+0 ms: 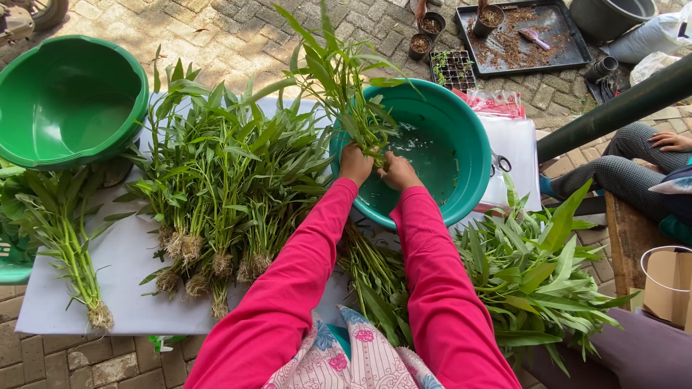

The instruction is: Wash and sort bundles of green leafy vegetables in a basin of water.

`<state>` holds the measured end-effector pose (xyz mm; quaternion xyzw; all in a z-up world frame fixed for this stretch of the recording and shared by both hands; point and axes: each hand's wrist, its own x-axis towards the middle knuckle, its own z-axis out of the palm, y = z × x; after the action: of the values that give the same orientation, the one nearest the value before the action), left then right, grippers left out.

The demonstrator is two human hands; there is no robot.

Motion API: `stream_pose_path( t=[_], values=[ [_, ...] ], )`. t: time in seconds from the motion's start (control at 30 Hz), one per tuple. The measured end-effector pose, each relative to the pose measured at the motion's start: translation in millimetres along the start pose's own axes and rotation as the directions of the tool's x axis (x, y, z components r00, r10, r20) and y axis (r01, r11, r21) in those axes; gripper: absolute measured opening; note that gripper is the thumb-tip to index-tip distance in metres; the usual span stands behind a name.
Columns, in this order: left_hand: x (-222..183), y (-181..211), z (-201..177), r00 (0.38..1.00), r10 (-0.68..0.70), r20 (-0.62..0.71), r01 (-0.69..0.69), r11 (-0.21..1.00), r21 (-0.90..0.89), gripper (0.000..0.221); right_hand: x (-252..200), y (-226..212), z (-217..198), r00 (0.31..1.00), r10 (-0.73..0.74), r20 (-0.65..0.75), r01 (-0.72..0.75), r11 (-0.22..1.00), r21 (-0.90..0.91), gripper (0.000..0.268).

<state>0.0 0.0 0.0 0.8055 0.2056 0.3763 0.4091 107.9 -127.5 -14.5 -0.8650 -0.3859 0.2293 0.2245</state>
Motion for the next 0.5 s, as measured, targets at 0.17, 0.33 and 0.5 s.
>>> stream_pose_path(
  t=[0.17,0.33,0.5],
  values=[
    [-1,-5,4,0.999,0.025,0.039,-0.023,0.999,-0.04,0.016,11,4,14,0.995,0.063,-0.077,-0.081,0.962,-0.259,0.061],
    [-3,-3,5,0.998,0.004,0.056,-0.006,0.999,0.034,0.018,12,17,21,0.992,0.054,-0.11,-0.084,0.954,-0.288,0.059],
    [-2,-6,7,0.997,0.03,0.07,-0.025,0.997,-0.072,0.017,13,19,20,0.986,0.065,-0.153,-0.113,0.937,-0.329,0.05]
  ],
)
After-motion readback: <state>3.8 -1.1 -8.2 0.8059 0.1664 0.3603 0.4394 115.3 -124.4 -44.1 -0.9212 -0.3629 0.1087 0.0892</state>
